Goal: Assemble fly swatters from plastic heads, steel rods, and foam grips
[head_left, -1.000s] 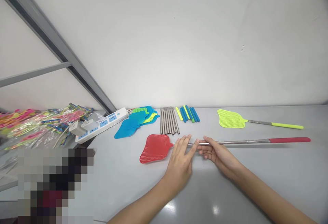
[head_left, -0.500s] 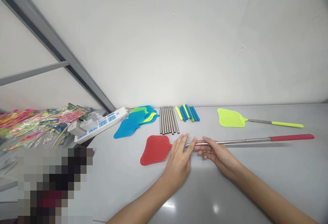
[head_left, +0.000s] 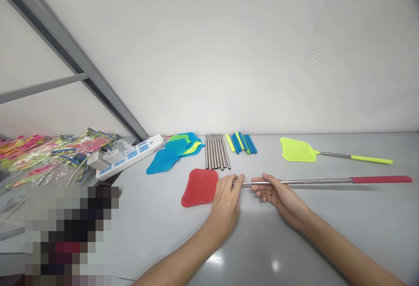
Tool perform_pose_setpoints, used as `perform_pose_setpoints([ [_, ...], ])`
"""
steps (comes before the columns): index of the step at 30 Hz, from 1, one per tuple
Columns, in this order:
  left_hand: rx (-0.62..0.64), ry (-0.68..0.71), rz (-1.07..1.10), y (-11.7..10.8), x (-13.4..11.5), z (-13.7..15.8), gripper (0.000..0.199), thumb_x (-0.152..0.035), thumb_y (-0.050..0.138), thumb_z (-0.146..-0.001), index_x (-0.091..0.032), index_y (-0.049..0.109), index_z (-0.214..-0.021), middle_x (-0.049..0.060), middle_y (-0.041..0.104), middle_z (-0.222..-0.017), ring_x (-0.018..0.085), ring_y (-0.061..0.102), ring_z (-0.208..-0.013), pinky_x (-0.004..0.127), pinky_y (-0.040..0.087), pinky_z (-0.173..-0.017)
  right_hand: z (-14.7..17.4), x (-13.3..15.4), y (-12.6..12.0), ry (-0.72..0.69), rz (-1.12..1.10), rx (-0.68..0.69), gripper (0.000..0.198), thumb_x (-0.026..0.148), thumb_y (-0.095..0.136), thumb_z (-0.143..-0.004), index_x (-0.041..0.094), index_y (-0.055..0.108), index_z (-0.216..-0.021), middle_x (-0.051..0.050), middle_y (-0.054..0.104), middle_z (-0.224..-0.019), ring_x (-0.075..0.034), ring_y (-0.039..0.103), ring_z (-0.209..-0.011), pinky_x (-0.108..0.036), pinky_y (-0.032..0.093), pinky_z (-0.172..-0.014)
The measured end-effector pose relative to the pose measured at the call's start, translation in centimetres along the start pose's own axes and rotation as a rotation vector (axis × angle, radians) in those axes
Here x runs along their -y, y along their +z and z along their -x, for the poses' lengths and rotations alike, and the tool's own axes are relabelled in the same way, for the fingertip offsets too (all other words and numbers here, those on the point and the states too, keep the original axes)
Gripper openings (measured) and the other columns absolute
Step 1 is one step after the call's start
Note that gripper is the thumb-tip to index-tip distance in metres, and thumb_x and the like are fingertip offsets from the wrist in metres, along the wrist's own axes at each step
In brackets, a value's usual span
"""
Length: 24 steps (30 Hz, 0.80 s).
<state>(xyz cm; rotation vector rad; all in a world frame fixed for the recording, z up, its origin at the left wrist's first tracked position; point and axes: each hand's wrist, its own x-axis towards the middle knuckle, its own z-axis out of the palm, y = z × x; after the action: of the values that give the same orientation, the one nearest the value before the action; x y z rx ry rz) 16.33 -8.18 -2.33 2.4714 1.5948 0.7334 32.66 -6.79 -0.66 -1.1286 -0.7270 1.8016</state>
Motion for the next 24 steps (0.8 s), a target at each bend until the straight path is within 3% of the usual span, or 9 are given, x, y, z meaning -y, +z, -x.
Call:
perform_pose_setpoints([
  [6, 0.021, 0.012, 0.015, -0.4, -0.1, 0.0, 0.045, 0.001, 0.030, -0.075, -0.018, 0.042, -0.114, 0.009, 0.047, -0.107, 0.020, 0.041, -0.100, 0.039, 0.037, -0.084, -0.1, -0.2, 0.1, -0.022, -0.018, -0.012, 0.032, 0.037, 0.049, -0.075, 0.010, 0.062, -0.085, -0.011, 0.063, -0.072, -0.015, 0.053, -0.061, -0.025, 0.043, -0.057],
  [11, 0.039, 0.035, 0.213, -3.0, -0.7, -0.8, 0.039, -0.012, 0.031, -0.082, -0.025, 0.037, -0.119, 0.007, 0.032, -0.127, 0.018, 0.035, -0.112, 0.035, 0.037, -0.089, -0.2, -0.2, 0.2, -0.023, -0.059, -0.035, 0.032, 0.036, 0.047, -0.076, 0.009, 0.062, -0.085, -0.010, 0.062, -0.069, -0.014, 0.052, -0.060, -0.025, 0.042, -0.058],
  [14, -0.104, 0.055, 0.325, -5.5, 0.2, -1.7, 0.033, -0.015, 0.031, -0.083, -0.025, 0.045, -0.112, 0.005, 0.038, -0.121, 0.015, 0.038, -0.110, 0.031, 0.034, -0.093, -0.3, -0.2, 0.1, -0.018, -0.052, -0.056, 0.033, 0.036, 0.048, -0.075, 0.009, 0.062, -0.085, -0.010, 0.062, -0.068, -0.014, 0.052, -0.060, -0.025, 0.042, -0.058],
  [17, -0.251, -0.045, 0.336, -7.3, 2.6, -2.5, 0.027, -0.021, 0.034, -0.083, -0.023, 0.051, -0.104, 0.004, 0.051, -0.106, 0.016, 0.046, -0.102, 0.032, 0.034, -0.091, -0.2, -0.1, 0.1, -0.007, -0.028, -0.058, 0.034, 0.037, 0.048, -0.075, 0.008, 0.062, -0.085, -0.012, 0.062, -0.071, -0.014, 0.052, -0.060, -0.026, 0.042, -0.058],
  [20, -0.168, -0.184, 0.334, -7.9, 5.3, -2.8, 0.028, -0.027, 0.033, -0.083, -0.023, 0.051, -0.105, 0.002, 0.057, -0.094, 0.015, 0.052, -0.091, 0.030, 0.040, -0.082, -0.1, -0.2, 0.1, -0.009, -0.006, -0.073, 0.037, 0.040, 0.049, -0.074, 0.007, 0.063, -0.085, -0.014, 0.063, -0.074, -0.014, 0.052, -0.060, -0.025, 0.042, -0.058],
  [24, -0.060, -0.243, 0.285, -8.0, 6.8, -2.7, 0.029, -0.032, 0.034, -0.082, -0.023, 0.053, -0.102, 0.002, 0.059, -0.092, 0.017, 0.052, -0.091, 0.028, 0.040, -0.078, 0.0, -0.2, 0.2, -0.009, 0.005, -0.120, 0.040, 0.043, 0.049, -0.073, 0.007, 0.062, -0.086, -0.015, 0.064, -0.076, -0.015, 0.053, -0.060, -0.026, 0.043, -0.059],
])
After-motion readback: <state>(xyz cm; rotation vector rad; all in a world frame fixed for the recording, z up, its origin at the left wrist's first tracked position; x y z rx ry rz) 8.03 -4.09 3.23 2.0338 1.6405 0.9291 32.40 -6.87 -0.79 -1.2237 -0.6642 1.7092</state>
